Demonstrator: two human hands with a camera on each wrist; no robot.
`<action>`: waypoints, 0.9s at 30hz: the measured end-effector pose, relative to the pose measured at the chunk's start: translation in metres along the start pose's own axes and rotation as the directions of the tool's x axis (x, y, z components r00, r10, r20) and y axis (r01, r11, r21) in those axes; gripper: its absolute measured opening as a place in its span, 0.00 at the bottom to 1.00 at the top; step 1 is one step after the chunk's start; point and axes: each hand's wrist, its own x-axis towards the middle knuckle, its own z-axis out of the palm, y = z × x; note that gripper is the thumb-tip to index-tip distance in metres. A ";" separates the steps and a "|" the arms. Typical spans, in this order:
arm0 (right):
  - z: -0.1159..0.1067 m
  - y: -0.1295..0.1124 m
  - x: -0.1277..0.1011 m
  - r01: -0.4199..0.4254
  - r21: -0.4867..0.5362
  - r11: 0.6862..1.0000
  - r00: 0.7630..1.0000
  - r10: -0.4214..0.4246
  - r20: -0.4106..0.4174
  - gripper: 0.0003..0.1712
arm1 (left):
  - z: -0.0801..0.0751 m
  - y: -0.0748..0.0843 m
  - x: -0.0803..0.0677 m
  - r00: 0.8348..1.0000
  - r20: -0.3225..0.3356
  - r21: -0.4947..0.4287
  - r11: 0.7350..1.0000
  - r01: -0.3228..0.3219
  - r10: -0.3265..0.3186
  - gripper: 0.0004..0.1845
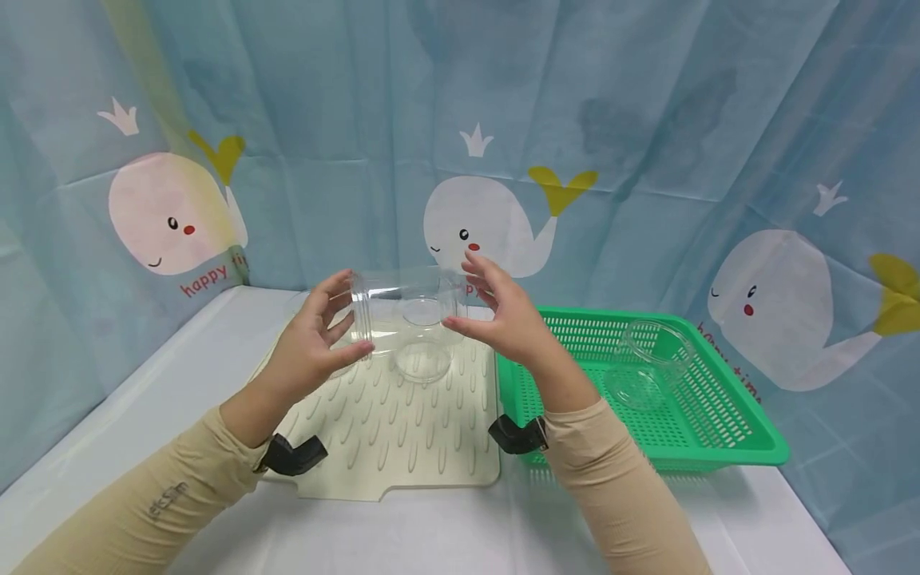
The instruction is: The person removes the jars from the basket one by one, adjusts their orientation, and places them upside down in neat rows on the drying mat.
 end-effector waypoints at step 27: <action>0.045 -0.002 -0.010 0.047 0.673 0.738 0.998 -0.011 -0.058 0.63 | 0.011 -0.023 -0.005 0.991 0.137 -0.612 0.786 0.081 0.004 0.55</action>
